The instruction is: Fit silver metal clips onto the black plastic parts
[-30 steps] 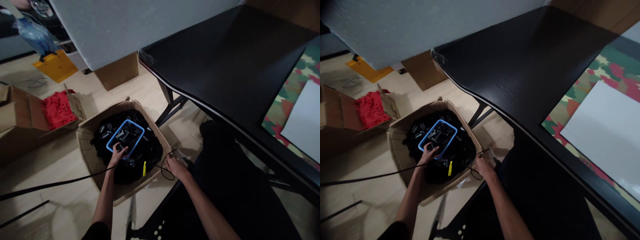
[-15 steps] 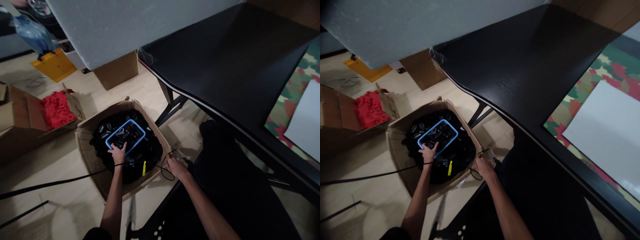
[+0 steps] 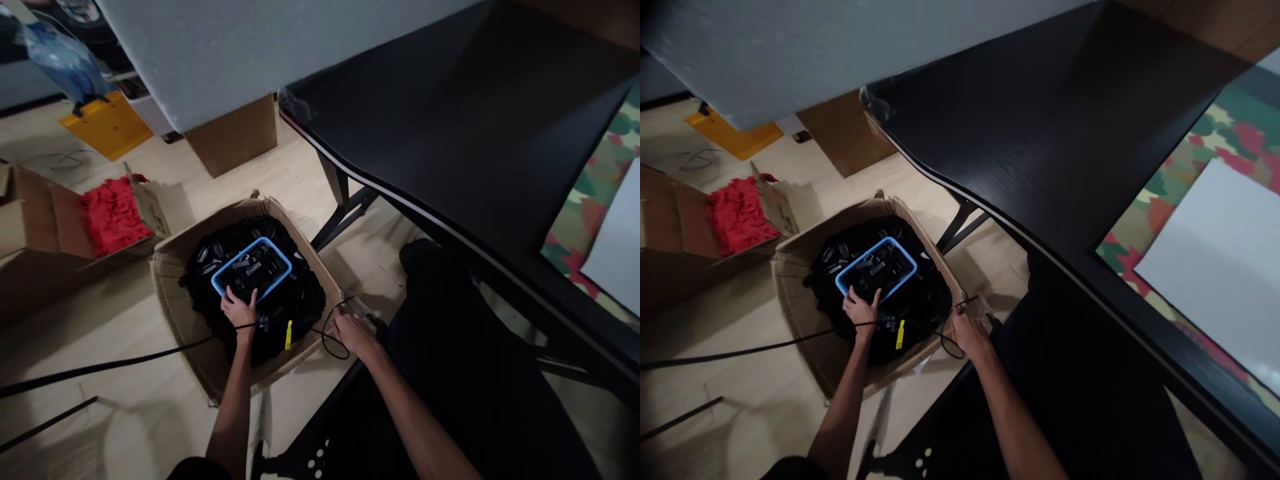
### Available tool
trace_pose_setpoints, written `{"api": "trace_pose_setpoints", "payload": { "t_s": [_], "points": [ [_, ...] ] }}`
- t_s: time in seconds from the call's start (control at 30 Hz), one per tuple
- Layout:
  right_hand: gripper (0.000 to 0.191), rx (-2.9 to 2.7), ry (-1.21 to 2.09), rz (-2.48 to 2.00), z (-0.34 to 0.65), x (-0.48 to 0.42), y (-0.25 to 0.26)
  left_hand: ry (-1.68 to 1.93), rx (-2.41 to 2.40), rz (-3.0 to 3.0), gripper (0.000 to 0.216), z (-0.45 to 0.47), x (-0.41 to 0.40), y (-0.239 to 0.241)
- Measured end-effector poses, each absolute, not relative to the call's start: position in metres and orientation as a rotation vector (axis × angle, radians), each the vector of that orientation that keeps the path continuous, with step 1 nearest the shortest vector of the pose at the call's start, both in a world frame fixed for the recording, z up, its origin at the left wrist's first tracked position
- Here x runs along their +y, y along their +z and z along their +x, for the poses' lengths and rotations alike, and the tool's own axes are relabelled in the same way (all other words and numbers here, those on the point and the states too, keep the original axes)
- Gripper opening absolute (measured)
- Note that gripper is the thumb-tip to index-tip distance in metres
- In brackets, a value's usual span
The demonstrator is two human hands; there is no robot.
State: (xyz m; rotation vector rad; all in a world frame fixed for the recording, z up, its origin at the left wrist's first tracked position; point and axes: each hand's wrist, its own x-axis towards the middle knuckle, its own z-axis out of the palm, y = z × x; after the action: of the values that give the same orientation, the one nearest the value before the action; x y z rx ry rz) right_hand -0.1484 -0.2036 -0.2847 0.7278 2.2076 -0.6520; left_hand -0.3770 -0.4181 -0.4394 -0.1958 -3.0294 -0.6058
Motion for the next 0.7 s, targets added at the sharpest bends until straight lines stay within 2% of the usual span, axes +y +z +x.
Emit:
{"api": "trace_pose_setpoints", "payload": {
  "t_s": [0.1, 0.23, 0.37, 0.53, 0.6, 0.7],
  "points": [
    [0.034, 2.208, -0.656, 0.729, -0.149, -0.204, -0.282, -0.644, -2.979, -0.282, 0.093, -0.387, -0.42, -0.431],
    [0.036, 2.207, -0.655, 0.733, -0.148, -0.204, -0.283, -0.739, -2.981, -0.64, 0.063, -0.422, -0.417, -0.416],
    [0.037, 2.202, -0.652, 0.724, -0.148, -0.204, -0.285, -0.817, -2.985, -0.881, 0.054, -0.463, -0.402, -0.412],
    [0.036, 2.205, -0.654, 0.739, -0.151, -0.204, -0.281, -0.964, -3.008, -0.877, 0.033, -0.486, -0.387, -0.411],
    [0.036, 2.203, -0.659, 0.741, -0.151, -0.204, -0.28, -1.066, -2.991, -0.824, 0.033, -0.486, -0.386, -0.408],
    [0.037, 2.201, -0.666, 0.743, -0.151, -0.204, -0.28, -1.287, -2.944, -0.735, 0.043, -0.481, -0.388, -0.401]
  ]
}}
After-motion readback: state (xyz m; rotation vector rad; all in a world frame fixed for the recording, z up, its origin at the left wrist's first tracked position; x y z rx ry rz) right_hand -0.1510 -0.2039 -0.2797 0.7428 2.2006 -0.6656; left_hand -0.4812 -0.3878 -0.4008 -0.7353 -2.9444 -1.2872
